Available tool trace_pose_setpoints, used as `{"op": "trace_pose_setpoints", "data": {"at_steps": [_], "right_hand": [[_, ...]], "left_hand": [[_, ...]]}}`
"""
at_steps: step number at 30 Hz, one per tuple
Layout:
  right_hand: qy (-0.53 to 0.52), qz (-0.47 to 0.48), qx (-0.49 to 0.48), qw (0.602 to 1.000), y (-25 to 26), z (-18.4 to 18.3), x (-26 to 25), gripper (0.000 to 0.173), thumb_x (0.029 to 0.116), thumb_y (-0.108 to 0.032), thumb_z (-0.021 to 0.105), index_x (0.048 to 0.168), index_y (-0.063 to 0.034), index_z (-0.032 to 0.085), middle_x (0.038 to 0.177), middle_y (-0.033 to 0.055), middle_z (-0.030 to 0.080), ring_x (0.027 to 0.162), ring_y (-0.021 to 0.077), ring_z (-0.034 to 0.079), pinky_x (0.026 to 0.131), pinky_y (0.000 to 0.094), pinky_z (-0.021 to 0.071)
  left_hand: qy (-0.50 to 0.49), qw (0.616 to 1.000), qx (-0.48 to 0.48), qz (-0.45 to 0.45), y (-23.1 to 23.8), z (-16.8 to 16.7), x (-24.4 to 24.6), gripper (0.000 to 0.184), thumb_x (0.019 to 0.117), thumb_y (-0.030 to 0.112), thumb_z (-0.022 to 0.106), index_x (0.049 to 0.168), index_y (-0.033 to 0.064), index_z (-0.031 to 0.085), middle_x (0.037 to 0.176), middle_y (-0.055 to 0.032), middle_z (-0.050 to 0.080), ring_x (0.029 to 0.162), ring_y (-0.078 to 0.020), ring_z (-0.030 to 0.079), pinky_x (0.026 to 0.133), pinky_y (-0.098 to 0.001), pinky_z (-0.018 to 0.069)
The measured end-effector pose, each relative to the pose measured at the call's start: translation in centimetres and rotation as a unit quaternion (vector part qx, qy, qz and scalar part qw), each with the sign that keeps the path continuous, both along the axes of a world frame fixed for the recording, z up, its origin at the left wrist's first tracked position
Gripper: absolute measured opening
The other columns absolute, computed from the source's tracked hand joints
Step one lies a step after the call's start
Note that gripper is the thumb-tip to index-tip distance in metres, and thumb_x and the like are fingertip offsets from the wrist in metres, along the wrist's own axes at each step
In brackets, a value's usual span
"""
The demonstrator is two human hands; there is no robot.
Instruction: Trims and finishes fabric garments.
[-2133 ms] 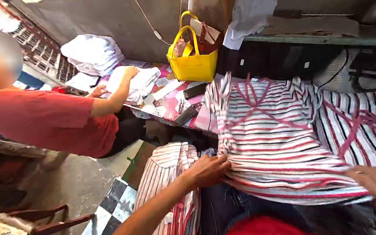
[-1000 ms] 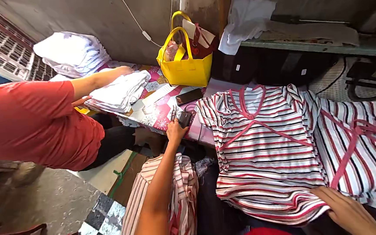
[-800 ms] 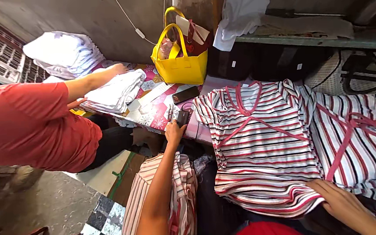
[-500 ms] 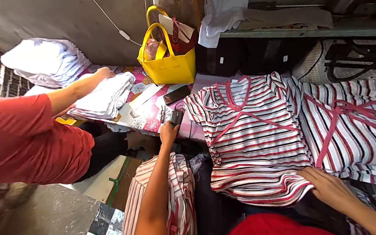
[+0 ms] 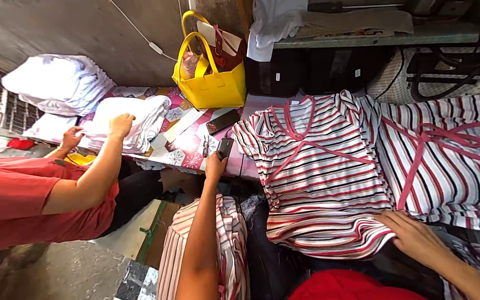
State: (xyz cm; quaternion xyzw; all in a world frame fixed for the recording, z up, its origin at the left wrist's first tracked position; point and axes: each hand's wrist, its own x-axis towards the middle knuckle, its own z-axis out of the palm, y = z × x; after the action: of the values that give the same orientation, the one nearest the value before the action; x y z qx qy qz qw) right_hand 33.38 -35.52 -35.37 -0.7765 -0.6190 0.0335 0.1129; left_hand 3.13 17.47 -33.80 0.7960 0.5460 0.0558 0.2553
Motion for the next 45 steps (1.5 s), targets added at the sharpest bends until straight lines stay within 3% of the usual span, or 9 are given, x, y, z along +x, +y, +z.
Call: {"op": "trace_pose_setpoints", "data": {"at_steps": [3, 7, 12, 16, 21, 28, 32, 38, 45], "right_hand": [[0.008, -0.001, 0.003, 1.0, 0.0, 0.1, 0.0, 0.057, 0.0557, 0.012, 0.078, 0.11, -0.0044, 0.076, 0.105, 0.0184, 0.072, 0.093, 0.0415, 0.072, 0.065, 0.0566, 0.0592], [0.002, -0.006, 0.004, 1.0, 0.0, 0.0, -0.2, 0.057, 0.054, 0.012, 0.078, 0.108, -0.0043, 0.076, 0.105, 0.0178, 0.072, 0.093, 0.0412, 0.072, 0.064, 0.056, 0.0592], [0.008, -0.018, -0.022, 1.0, 0.0, 0.0, -0.4, 0.061, 0.0536, 0.015, 0.082, 0.111, -0.0049, 0.075, 0.108, 0.0186, 0.072, 0.097, 0.0425, 0.071, 0.066, 0.0574, 0.0593], [0.0, -0.014, -0.026, 1.0, 0.1, -0.1, -0.1, 0.06, 0.0534, 0.014, 0.083, 0.11, -0.0052, 0.076, 0.107, 0.018, 0.072, 0.096, 0.0412, 0.072, 0.065, 0.056, 0.0597], [0.01, -0.021, -0.036, 0.999, 0.2, 0.0, -0.3, 0.062, 0.0522, 0.016, 0.082, 0.111, -0.0044, 0.075, 0.108, 0.02, 0.071, 0.097, 0.0433, 0.071, 0.066, 0.0576, 0.0593], [0.016, -0.027, -0.05, 0.998, 0.4, -0.3, -0.1, 0.062, 0.0534, 0.016, 0.082, 0.111, -0.0045, 0.075, 0.108, 0.0194, 0.071, 0.1, 0.0436, 0.07, 0.068, 0.0592, 0.0589], [0.015, -0.027, -0.067, 0.997, 1.1, -0.2, -0.4, 0.058, 0.0561, 0.015, 0.083, 0.111, -0.0035, 0.075, 0.108, 0.0214, 0.071, 0.1, 0.0456, 0.07, 0.067, 0.0604, 0.0585], [0.021, -0.038, -0.091, 0.995, 1.5, -0.1, -0.8, 0.056, 0.0588, 0.014, 0.083, 0.111, -0.0026, 0.074, 0.108, 0.0231, 0.07, 0.1, 0.0461, 0.07, 0.068, 0.0609, 0.0583], [0.026, -0.044, -0.113, 0.992, 1.8, -0.1, -0.7, 0.055, 0.0602, 0.014, 0.082, 0.112, -0.0029, 0.074, 0.108, 0.0232, 0.07, 0.101, 0.047, 0.069, 0.066, 0.0614, 0.0579]], "left_hand": [[0.004, 0.998, -0.04, -0.05, 1.7, 0.5, -0.6, 0.06, 0.0929, 0.017, 0.075, 0.144, -0.0049, 0.052, 0.128, -0.0337, 0.062, 0.122, -0.0495, 0.059, 0.106, -0.0651, 0.0424], [0.04, 0.994, -0.051, -0.085, 3.3, 0.3, -0.9, 0.071, 0.0865, 0.02, 0.08, 0.147, -0.0031, 0.05, 0.13, -0.0318, 0.062, 0.124, -0.0485, 0.058, 0.106, -0.0657, 0.0427], [0.056, 0.995, -0.02, -0.084, 4.2, -0.4, -0.9, 0.087, 0.0805, 0.024, 0.086, 0.152, 0.0011, 0.044, 0.139, -0.032, 0.056, 0.134, -0.0529, 0.047, 0.105, -0.0693, 0.0408], [0.047, 0.995, 0.001, -0.087, 5.1, -0.4, -0.4, 0.094, 0.0759, 0.021, 0.09, 0.152, -0.004, 0.041, 0.141, -0.0348, 0.052, 0.135, -0.0515, 0.047, 0.11, -0.0659, 0.0388], [0.084, 0.994, -0.021, -0.063, 6.3, -0.4, -0.4, 0.102, 0.0724, 0.02, 0.091, 0.156, -0.0016, 0.036, 0.147, -0.0355, 0.044, 0.136, -0.0535, 0.043, 0.105, -0.0693, 0.0407], [0.127, 0.988, -0.022, -0.079, 8.1, -0.4, -2.8, 0.092, 0.0709, 0.019, 0.093, 0.149, -0.0016, 0.048, 0.15, -0.031, 0.042, 0.137, -0.0508, 0.042, 0.105, -0.068, 0.0413], [0.113, 0.987, -0.013, -0.117, 9.2, -0.2, -4.1, 0.09, 0.0683, 0.012, 0.094, 0.146, -0.003, 0.051, 0.146, -0.032, 0.046, 0.133, -0.0512, 0.045, 0.106, -0.0656, 0.041], [0.105, 0.979, 0.001, -0.175, 12.1, -0.1, -4.7, 0.09, 0.0629, 0.014, 0.097, 0.14, -0.002, 0.055, 0.141, -0.0291, 0.052, 0.129, -0.0478, 0.05, 0.105, -0.0625, 0.0432], [0.108, 0.964, 0.014, -0.243, 13.3, 5.3, -6.7, 0.085, 0.0619, 0.001, 0.095, 0.137, -0.005, 0.056, 0.136, -0.0322, 0.054, 0.129, -0.052, 0.048, 0.107, -0.0649, 0.0402]]}}
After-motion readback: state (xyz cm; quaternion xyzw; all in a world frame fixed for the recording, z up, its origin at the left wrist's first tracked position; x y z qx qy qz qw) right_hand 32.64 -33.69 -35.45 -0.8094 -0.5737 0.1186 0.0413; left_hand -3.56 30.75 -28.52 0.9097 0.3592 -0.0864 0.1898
